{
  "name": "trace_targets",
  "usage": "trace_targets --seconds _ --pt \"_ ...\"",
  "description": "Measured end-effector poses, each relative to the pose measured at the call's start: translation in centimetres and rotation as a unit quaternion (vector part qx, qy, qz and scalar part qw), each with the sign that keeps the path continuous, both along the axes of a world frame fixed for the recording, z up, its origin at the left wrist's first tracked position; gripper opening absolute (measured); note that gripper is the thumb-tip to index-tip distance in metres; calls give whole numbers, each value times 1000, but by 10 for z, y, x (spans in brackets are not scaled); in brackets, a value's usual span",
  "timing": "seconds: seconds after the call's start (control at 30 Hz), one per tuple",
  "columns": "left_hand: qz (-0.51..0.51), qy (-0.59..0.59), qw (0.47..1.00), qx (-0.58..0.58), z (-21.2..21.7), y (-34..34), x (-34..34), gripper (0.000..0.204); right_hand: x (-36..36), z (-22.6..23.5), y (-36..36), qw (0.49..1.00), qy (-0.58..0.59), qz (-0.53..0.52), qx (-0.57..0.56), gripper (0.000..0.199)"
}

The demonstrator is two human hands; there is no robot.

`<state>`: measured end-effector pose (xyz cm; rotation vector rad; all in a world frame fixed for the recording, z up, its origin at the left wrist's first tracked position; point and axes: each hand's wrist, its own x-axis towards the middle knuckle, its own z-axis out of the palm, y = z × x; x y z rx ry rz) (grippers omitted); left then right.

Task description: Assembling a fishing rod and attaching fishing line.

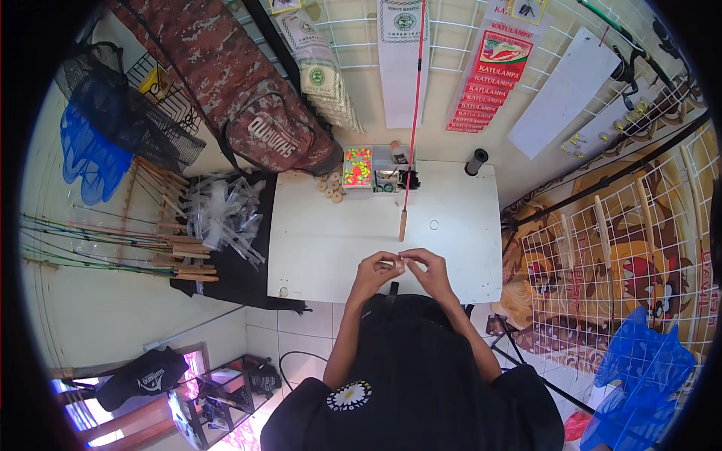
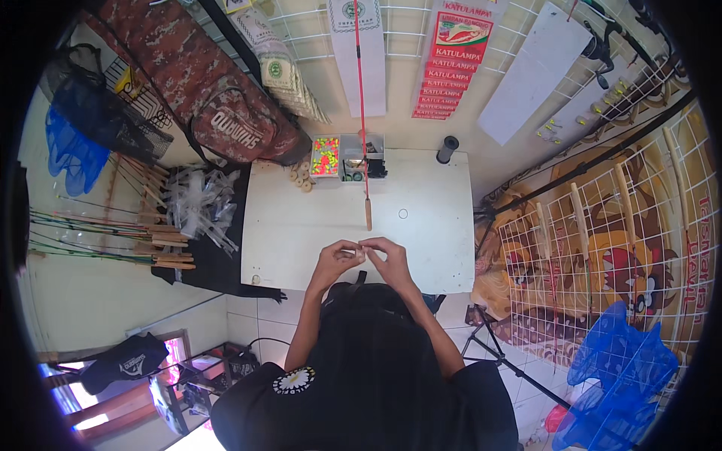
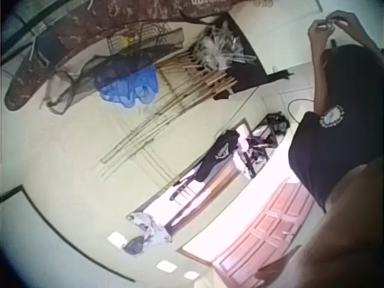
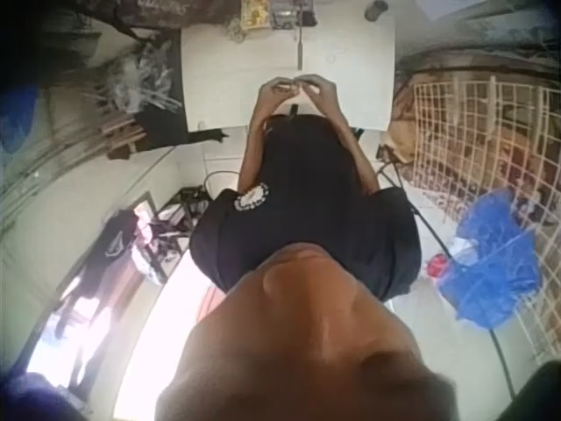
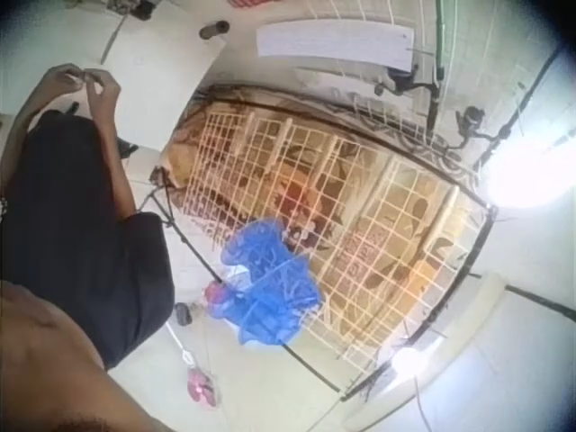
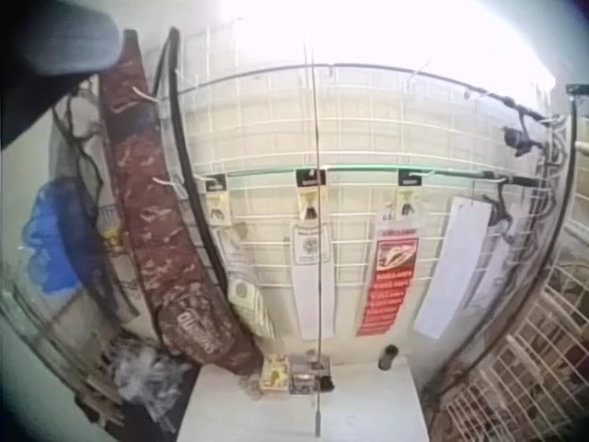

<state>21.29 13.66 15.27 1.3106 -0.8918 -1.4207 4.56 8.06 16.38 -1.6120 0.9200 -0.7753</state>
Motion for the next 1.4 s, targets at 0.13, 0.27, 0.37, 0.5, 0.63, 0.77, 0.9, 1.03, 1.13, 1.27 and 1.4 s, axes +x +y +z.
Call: trace_targets --seconds 0.13,0.27,0.37,0.5,0.63,0.77,0.9,1.03,1.13,1.27,1.4 --pt "78 -16 997 3 -4 3 10 29 -5 -10 -3 985 -113 -77 107 11" --pt "214 62 974 -49 4 -1 20 27 -11 -11 -7 984 -76 -126 103 11" --pt "256 88 962 -35 14 -5 23 26 -12 -11 -6 985 -53 -139 82 11" --pt "284 145 946 -56 17 -11 27 25 -9 -7 -7 989 -22 -138 52 10" --pt "317 181 928 -73 16 -17 25 24 -6 3 -6 991 21 -130 -13 9" --pt "354 130 922 -92 18 -21 22 24 -10 20 -7 983 121 -44 -134 10" --pt "342 16 935 -88 23 -23 25 25 -15 48 -12 972 173 8 -161 9" --pt "274 -116 949 -103 22 -20 28 27 -13 84 -24 949 147 91 -264 12" --pt "227 -100 963 -108 25 -16 31 31 -8 91 -36 949 90 153 -259 11" --pt "157 -89 972 -153 28 -13 31 36 -4 102 -42 984 11 161 -78 9" --pt "118 -90 975 -166 36 -13 29 38 1 108 -48 990 43 111 -78 5"
